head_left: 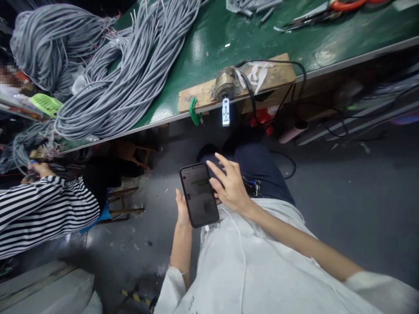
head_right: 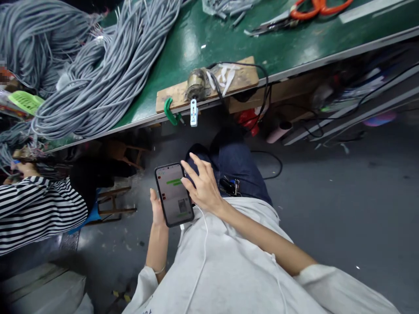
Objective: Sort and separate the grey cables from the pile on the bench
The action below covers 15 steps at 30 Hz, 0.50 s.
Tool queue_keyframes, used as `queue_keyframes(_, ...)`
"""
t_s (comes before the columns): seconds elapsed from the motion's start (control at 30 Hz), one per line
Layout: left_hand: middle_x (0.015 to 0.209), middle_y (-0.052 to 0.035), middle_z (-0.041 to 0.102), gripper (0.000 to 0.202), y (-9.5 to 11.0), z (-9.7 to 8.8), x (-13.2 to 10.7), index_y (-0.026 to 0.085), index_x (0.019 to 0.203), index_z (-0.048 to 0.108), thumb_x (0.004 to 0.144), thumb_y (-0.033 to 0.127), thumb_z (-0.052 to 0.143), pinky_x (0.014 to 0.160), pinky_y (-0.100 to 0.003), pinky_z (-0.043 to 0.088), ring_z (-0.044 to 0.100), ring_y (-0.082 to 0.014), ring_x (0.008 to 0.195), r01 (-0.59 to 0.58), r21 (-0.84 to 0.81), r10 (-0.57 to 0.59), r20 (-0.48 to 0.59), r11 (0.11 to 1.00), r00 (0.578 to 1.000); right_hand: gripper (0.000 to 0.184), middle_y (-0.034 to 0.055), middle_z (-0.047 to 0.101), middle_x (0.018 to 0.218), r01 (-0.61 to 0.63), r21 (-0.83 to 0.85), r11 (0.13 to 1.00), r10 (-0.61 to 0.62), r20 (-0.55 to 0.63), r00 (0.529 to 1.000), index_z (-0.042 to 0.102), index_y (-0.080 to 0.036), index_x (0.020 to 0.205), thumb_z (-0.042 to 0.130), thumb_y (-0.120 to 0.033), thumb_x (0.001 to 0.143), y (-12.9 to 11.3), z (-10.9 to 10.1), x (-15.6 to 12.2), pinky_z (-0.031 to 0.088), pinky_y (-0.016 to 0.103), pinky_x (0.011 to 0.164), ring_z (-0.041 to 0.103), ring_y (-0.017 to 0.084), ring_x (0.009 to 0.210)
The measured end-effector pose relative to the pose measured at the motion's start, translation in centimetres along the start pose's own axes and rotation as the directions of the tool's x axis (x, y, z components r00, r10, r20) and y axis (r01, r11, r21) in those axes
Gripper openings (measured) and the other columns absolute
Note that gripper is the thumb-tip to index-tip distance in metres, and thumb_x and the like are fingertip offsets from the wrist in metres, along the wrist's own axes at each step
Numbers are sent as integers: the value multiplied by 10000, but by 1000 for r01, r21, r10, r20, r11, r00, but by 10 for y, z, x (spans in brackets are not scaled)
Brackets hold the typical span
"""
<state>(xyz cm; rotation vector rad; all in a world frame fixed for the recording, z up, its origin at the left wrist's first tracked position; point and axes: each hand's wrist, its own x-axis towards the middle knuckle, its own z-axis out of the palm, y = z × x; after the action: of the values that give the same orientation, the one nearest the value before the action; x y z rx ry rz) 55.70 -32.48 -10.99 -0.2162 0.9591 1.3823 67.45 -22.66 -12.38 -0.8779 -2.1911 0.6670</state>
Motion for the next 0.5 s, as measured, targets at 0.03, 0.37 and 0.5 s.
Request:
queue_keyframes(0.03,1139,-211,667,790,-1,-1,2,73,1100,655,783,737,367,1039,-536,389,485,-377,1256,6,1,-6,13,1000,1000,442,148,380,1412,-13,-3,1000,13,-16,1000,447,-215,1399,343,-348,990,0,-2,0,460,470,910,413,267,1126)
queue_keyframes(0.37,1107,-174,688,657,-5,-8,20,100,1070,661,800,657,441,1010,-484,438,535,-356,1211,13,54,-7,-93,998,996,416,126,377,1417,143,-156,977,-137,50,989,581,-275,1277,313,-421,994,-14,-1,12,424,419,882,391,254,1135)
queue_keyframes(0.5,1072,-158,704,632,-6,-8,23,115,1054,672,807,648,438,990,-469,457,560,-351,1183,15,61,-8,-115,998,993,409,112,367,1425,137,-199,970,-125,76,989,581,-304,1271,319,-448,991,-11,0,11,405,427,898,374,254,1163)
